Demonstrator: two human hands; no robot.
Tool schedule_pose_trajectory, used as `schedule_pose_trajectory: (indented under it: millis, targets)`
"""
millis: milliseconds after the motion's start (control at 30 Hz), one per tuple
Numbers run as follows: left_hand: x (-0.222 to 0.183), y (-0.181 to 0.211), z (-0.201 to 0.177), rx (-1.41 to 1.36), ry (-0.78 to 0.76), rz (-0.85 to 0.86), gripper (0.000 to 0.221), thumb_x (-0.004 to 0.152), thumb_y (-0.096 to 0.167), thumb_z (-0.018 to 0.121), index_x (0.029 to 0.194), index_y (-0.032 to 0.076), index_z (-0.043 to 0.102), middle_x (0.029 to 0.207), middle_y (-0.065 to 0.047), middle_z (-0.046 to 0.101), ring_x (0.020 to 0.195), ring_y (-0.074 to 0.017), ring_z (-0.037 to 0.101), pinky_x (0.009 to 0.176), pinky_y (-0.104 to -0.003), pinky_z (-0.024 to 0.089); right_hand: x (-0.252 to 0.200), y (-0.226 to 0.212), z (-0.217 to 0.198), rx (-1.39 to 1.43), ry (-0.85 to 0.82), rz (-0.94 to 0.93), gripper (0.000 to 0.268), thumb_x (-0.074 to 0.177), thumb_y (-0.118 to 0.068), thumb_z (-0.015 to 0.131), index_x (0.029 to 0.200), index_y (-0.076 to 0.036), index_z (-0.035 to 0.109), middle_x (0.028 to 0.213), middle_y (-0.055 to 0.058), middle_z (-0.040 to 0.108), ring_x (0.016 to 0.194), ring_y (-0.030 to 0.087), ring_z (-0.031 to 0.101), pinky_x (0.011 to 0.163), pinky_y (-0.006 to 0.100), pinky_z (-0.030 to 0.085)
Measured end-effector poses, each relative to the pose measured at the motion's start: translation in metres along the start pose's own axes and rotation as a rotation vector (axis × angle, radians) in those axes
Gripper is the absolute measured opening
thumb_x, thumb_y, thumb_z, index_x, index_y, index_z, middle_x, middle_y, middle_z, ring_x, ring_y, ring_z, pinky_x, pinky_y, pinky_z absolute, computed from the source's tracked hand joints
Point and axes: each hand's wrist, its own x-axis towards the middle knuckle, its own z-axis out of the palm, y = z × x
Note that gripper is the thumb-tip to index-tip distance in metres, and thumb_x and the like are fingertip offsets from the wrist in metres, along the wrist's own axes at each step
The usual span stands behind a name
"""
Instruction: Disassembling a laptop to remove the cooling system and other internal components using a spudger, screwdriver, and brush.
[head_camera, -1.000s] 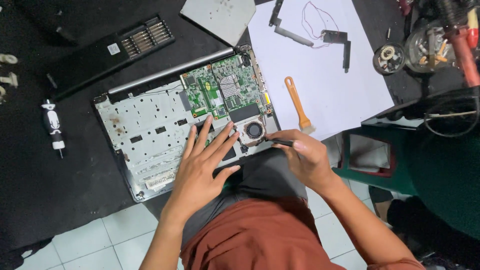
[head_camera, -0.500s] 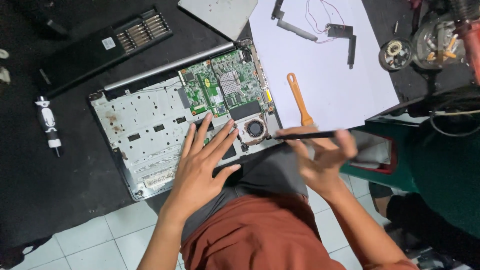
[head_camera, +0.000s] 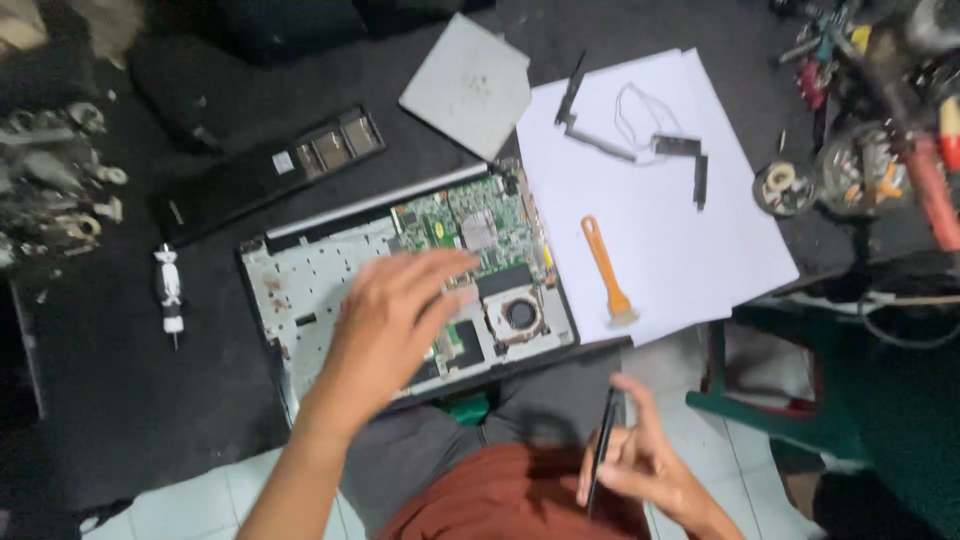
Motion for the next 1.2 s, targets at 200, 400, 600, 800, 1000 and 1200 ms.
schedule_pose_trajectory:
  millis: [200, 400, 600, 800, 1000, 1200]
  targets:
    - [0.133, -0.072, -0.004, 0.119, 0.22, 0.04, 0.021, 0.104, 0.021, 0.063, 0.118, 0.009, 0.072, 0.11, -0.008, 0.072, 0.094, -0.033, 0.062, 0.076, -0.047, 0.048, 0.004, 0.083, -0.046, 0.183, 0.125, 0.152, 0.093, 0.093, -0.009, 0.068, 0.159, -0.029, 0.005, 0.083, 0.026, 0.073, 0.072, 0.034, 0.074, 0.078, 0.051, 0.06]
    - [0.181, -0.113, 0.021, 0.267, 0.182, -0.006, 0.018, 0.098, 0.032, 0.073, 0.108, 0.018, 0.075, 0.106, -0.003, 0.067, 0.102, -0.0332, 0.058, 0.09, -0.052, 0.043, 0.02, 0.087, -0.042, 0.304, 0.421, 0.314, 0.1, 0.085, -0.005, 0.068, 0.161, -0.035, 0.01, 0.079, 0.033, 0.068, 0.075, 0.044, 0.07, 0.072, 0.061, 0.06]
    - [0.187, -0.112, 0.029, 0.297, 0.215, 0.0, 0.012, 0.096, 0.027, 0.077, 0.094, 0.016, 0.073, 0.102, -0.004, 0.065, 0.102, -0.0346, 0.057, 0.094, -0.056, 0.044, 0.021, 0.086, -0.045, 0.264, 0.317, 0.272, 0.097, 0.088, -0.006, 0.069, 0.161, -0.032, 0.01, 0.081, 0.03, 0.071, 0.074, 0.041, 0.073, 0.074, 0.056, 0.06]
    - [0.181, -0.093, 0.025, 0.226, 0.307, 0.076, 0.012, 0.1, 0.022, 0.074, 0.097, 0.01, 0.072, 0.101, -0.007, 0.056, 0.098, -0.0312, 0.051, 0.087, -0.046, 0.045, 0.021, 0.071, -0.035, 0.23, 0.494, 0.379, 0.095, 0.086, -0.005, 0.067, 0.162, -0.034, 0.017, 0.085, 0.032, 0.071, 0.079, 0.045, 0.072, 0.083, 0.059, 0.061]
    - [0.089, 0.015, -0.013, -0.524, 0.282, 0.104, 0.006, 0.099, -0.001, 0.061, 0.101, 0.004, 0.063, 0.105, -0.012, 0.068, 0.1, -0.0227, 0.067, 0.092, -0.032, 0.059, -0.002, 0.039, -0.014, -0.058, 0.682, 0.03, 0.097, 0.083, -0.006, 0.069, 0.161, -0.026, 0.016, 0.085, 0.031, 0.075, 0.069, 0.037, 0.075, 0.066, 0.045, 0.062]
    - [-0.022, 0.068, 0.033, -1.404, 0.096, -0.286, 0.028, 0.099, 0.033, 0.063, 0.099, 0.005, 0.068, 0.092, -0.008, 0.07, 0.087, -0.0181, 0.067, 0.086, -0.032, 0.056, 0.012, -0.025, 0.068, -1.186, 1.058, -0.501, 0.03, 0.089, -0.011, 0.073, 0.062, -0.005, 0.06, 0.163, 0.013, 0.008, 0.154, 0.032, 0.019, 0.13, 0.047, 0.024]
